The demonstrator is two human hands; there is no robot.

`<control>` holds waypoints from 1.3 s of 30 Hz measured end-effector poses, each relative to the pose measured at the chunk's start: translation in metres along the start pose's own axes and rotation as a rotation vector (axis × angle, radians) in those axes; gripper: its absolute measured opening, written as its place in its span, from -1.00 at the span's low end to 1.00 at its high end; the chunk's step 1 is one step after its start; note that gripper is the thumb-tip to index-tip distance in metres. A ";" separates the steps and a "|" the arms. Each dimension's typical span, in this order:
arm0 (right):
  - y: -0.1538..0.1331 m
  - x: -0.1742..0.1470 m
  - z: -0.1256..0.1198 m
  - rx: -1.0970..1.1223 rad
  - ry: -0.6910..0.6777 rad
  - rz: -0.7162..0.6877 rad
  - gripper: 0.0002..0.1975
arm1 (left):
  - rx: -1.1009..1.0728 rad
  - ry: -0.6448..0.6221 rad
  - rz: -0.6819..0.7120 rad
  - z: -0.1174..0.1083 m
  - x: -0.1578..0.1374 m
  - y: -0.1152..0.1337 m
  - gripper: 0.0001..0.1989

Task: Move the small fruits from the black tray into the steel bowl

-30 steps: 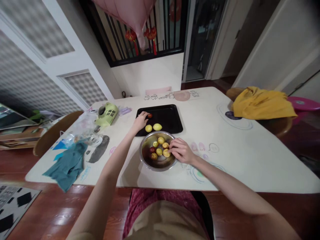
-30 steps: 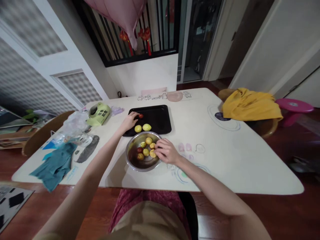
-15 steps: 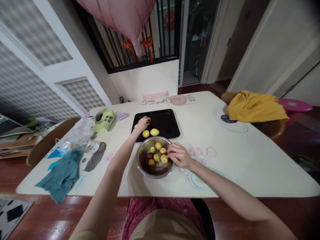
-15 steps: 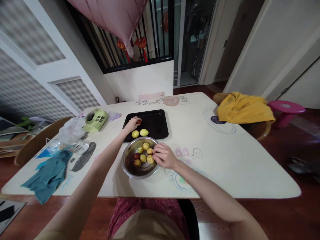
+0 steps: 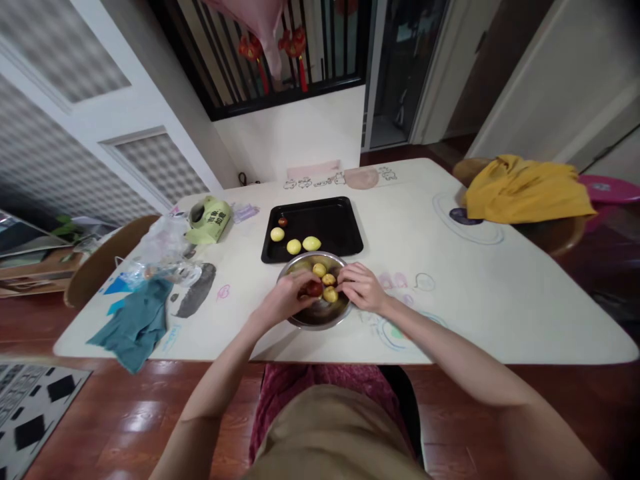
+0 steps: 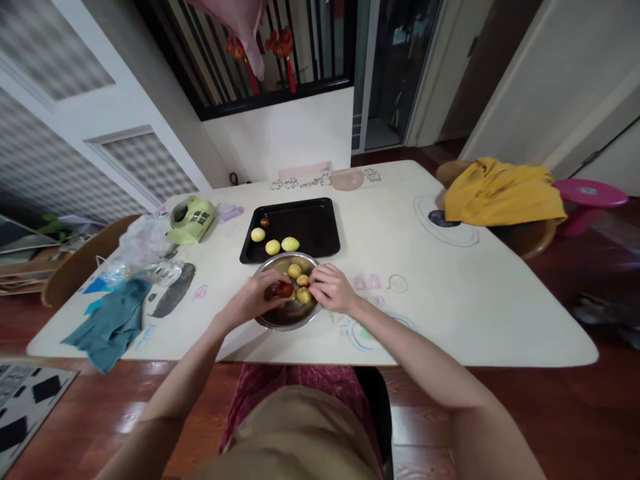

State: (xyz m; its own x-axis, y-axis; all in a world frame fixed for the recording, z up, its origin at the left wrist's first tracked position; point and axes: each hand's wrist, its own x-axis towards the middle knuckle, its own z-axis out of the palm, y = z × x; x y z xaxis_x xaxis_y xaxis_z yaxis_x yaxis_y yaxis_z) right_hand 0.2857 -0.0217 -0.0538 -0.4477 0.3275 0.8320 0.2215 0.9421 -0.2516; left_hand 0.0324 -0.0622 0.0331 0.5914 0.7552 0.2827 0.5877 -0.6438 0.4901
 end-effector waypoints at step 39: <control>-0.002 0.005 -0.009 -0.019 -0.037 0.015 -0.64 | 0.436 0.083 -0.481 -0.046 0.127 -0.158 -0.61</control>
State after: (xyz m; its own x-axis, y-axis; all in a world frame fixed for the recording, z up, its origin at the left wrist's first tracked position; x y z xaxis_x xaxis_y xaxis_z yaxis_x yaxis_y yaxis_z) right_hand 0.2905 -0.0231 -0.0451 -0.4759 0.3443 0.8093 0.2444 0.9357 -0.2544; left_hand -0.0105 0.1405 0.0294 0.1724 0.9672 0.1864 0.9563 -0.2097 0.2037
